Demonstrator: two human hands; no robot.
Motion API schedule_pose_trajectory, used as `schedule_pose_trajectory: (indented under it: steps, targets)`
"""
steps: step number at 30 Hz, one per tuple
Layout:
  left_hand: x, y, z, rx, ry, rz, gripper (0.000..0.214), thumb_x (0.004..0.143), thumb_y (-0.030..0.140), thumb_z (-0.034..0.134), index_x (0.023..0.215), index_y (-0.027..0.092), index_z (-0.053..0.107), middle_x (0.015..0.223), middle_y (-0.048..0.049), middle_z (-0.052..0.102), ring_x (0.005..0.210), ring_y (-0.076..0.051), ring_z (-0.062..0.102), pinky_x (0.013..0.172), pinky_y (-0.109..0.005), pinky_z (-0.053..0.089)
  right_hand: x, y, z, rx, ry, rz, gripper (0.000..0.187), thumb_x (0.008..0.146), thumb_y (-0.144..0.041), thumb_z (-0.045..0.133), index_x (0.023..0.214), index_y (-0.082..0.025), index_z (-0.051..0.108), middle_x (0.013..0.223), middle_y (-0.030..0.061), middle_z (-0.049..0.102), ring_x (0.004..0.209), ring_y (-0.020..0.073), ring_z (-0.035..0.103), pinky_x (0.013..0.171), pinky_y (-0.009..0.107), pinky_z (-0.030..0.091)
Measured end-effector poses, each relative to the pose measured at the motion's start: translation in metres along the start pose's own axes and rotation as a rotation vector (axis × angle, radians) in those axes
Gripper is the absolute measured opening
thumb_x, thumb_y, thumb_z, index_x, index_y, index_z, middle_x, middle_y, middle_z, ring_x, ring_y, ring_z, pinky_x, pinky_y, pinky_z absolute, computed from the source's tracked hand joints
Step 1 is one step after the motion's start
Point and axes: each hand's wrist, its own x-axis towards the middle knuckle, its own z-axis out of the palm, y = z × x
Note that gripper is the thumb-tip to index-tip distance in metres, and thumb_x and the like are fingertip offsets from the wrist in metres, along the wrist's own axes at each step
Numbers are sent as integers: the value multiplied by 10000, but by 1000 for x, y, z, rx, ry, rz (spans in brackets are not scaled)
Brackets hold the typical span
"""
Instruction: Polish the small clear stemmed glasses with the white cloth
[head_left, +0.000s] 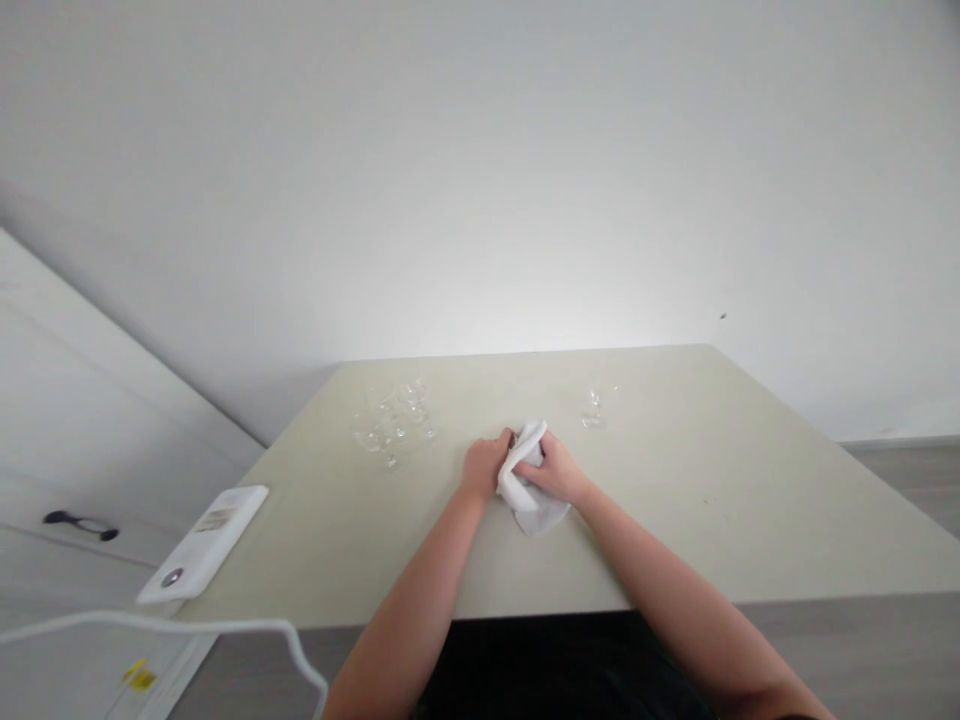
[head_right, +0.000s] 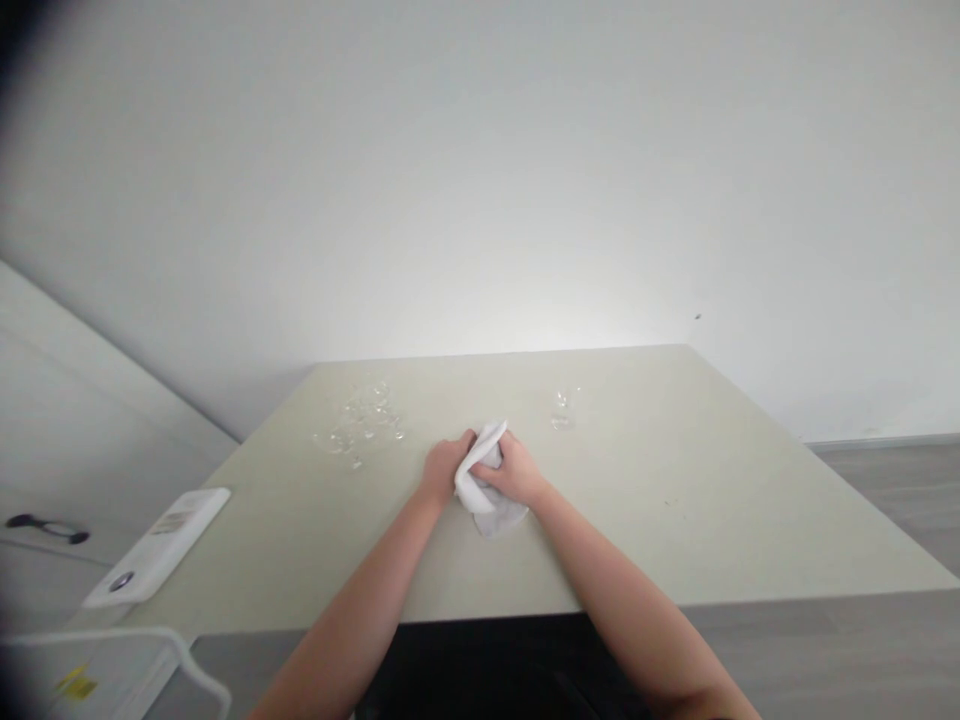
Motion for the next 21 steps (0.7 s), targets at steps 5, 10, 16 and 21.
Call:
schedule_pose_trajectory:
  steps: [5,10,16,21]
  targets:
    - [-5,6,-7,77,247,52,117,895,249,499,965,201,580,920,-112,653,928,-272,590,841,-394,400,0,-1,12,327,111,280,350,790,-505,618,985,-215,599,943,58,664,906,241,610,828,377,488]
    - [-4,11,-11,130,173,35,187,936,222,395,1000,180,566,928,-103,661,934,-248,600,862,-378,400,-1,-1,9,362,11,427,400,881,-543,458,993,-187,603,869,70,675,797,235,639,703,351,521]
    - [-1,0,-8,69,-155,-46,220,935,324,435,1085,194,532,766,-49,676,727,-206,652,632,-279,414,-2,-5,-9,-274,-106,-127,434,687,-383,748,1046,-185,607,1059,85,617,950,246,573,889,389,455]
    - [-1,5,-8,79,13,86,181,914,278,482,1036,173,565,894,-81,680,899,-221,640,821,-318,435,3,-3,-1,15,20,187,345,796,-457,621,1011,-187,607,933,72,652,849,229,609,801,377,495]
